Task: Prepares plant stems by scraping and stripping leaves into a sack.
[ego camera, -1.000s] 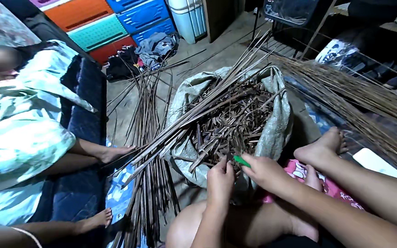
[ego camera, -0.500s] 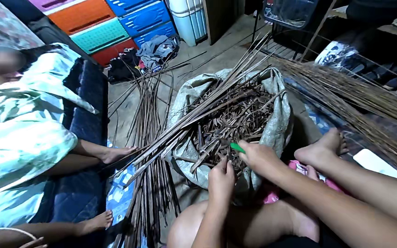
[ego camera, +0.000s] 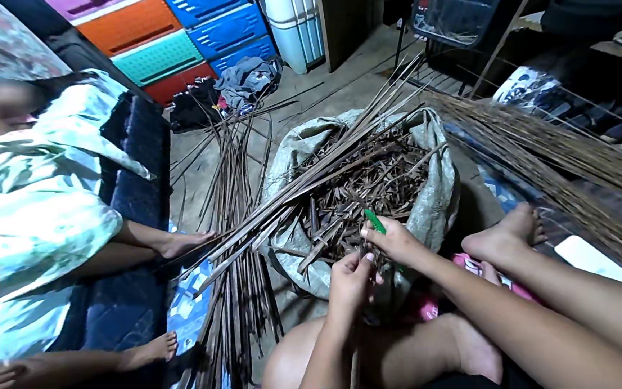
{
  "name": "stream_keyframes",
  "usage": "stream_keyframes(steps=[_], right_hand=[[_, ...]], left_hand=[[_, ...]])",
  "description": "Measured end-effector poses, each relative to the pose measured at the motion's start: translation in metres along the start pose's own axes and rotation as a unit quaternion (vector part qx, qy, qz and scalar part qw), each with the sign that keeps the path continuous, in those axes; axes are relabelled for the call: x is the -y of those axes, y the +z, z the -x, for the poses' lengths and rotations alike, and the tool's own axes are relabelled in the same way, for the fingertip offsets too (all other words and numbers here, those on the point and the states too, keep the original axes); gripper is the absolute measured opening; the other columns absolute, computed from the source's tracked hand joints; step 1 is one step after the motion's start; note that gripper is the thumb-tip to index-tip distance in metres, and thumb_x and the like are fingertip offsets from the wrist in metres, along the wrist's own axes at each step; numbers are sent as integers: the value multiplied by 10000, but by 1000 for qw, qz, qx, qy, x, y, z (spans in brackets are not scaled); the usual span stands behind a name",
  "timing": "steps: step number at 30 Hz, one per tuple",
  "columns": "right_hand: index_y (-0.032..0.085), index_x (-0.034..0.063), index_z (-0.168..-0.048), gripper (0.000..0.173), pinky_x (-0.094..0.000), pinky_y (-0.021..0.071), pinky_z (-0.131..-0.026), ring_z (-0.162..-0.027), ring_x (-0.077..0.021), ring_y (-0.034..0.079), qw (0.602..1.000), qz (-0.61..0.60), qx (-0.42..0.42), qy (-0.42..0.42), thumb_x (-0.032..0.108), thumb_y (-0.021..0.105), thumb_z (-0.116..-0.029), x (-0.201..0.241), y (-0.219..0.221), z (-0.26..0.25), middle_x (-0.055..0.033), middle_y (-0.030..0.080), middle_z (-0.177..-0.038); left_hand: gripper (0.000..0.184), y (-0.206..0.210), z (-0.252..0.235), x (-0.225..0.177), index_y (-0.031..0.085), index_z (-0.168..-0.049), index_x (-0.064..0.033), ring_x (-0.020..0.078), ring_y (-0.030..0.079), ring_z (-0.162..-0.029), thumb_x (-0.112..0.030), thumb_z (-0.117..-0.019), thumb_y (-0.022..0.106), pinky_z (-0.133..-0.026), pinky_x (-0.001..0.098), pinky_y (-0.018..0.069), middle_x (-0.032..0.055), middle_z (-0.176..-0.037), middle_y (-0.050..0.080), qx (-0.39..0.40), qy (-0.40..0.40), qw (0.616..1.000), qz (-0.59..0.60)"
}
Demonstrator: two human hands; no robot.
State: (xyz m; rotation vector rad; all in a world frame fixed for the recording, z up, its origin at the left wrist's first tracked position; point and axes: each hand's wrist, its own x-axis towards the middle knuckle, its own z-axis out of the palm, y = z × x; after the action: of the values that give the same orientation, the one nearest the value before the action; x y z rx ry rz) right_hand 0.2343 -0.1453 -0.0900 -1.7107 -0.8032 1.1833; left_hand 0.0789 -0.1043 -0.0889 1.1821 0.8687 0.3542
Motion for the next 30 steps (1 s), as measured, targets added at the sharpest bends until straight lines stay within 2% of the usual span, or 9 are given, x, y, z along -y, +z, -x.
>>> stream_keyframes(steps=[4,8,12,16,20,23,25,27,30], right_hand=[[590,-7,-1145,258,-256,427,-601,-625,-77,474,998,64,-21,19,235,516,-1098,7,-9,-13,-21,511,-802],[627,-44,-1211,307,-453,505,-841,-871,-247,618,978,138,-154,-1,220,524,-1093,9,-29,-18,-178,652,-982],[605,-39,-1178,277,-303,469,-626,-642,-119,507,967,68,-247,-11,210,518,-1097,-2,-42,-22,-66,544,-806],[610,-7,-1272,325,-417,506,-799,-837,-206,609,983,145,-105,-23,239,487,-1100,-7,-20,4,-148,652,-984],[594,35,-1267,278,-228,397,-500,-527,-56,426,996,-38,-83,0,238,526,-1090,-19,-5,-3,18,472,-728],[575,29,-1199,208,-208,367,-469,-491,-45,392,994,-76,-73,18,199,515,-1095,-9,-6,-14,37,434,-685],[596,6,-1162,204,-243,410,-554,-582,-73,452,995,1,-102,13,183,532,-1083,-1,-9,-18,-9,495,-766],[614,-40,-1195,257,-364,481,-763,-800,-172,564,986,83,-147,4,176,527,-1085,7,-16,-16,-126,610,-940],[616,-33,-1198,287,-406,481,-802,-848,-206,587,972,138,-188,-3,214,509,-1098,2,-24,-14,-149,628,-964]], left_hand=[[260,-3,2,-1,643,-1248,61,28,503,-420,-87,-1063,536,-401,179,427,35,-669,662,-8,-17,999,-32],[265,-1,2,-1,672,-1239,27,26,485,-416,-119,-1078,520,-392,185,398,26,-673,672,-12,-23,997,-76],[253,-2,1,0,689,-1215,16,24,474,-410,-121,-1073,531,-390,187,389,17,-655,659,-21,-15,996,-86],[258,-2,-1,1,694,-1210,3,28,484,-415,-147,-1076,533,-408,198,408,4,-652,661,-33,-9,991,-131],[266,-1,0,2,690,-1229,7,22,481,-419,-144,-1075,534,-411,195,406,-1,-648,653,-34,-7,989,-143],[272,0,1,4,687,-1242,8,17,489,-429,-144,-1075,535,-418,190,407,-2,-646,650,-29,-5,989,-142],[278,0,0,2,682,-1253,6,23,482,-420,-149,-1077,533,-408,194,402,0,-642,648,-26,-8,990,-142],[277,0,-1,1,682,-1250,4,26,480,-413,-150,-1079,528,-401,196,404,4,-637,642,-26,-10,990,-140],[278,-1,0,1,690,-1248,-1,23,488,-428,-152,-1076,533,-421,198,413,-7,-630,637,-41,2,987,-157]])
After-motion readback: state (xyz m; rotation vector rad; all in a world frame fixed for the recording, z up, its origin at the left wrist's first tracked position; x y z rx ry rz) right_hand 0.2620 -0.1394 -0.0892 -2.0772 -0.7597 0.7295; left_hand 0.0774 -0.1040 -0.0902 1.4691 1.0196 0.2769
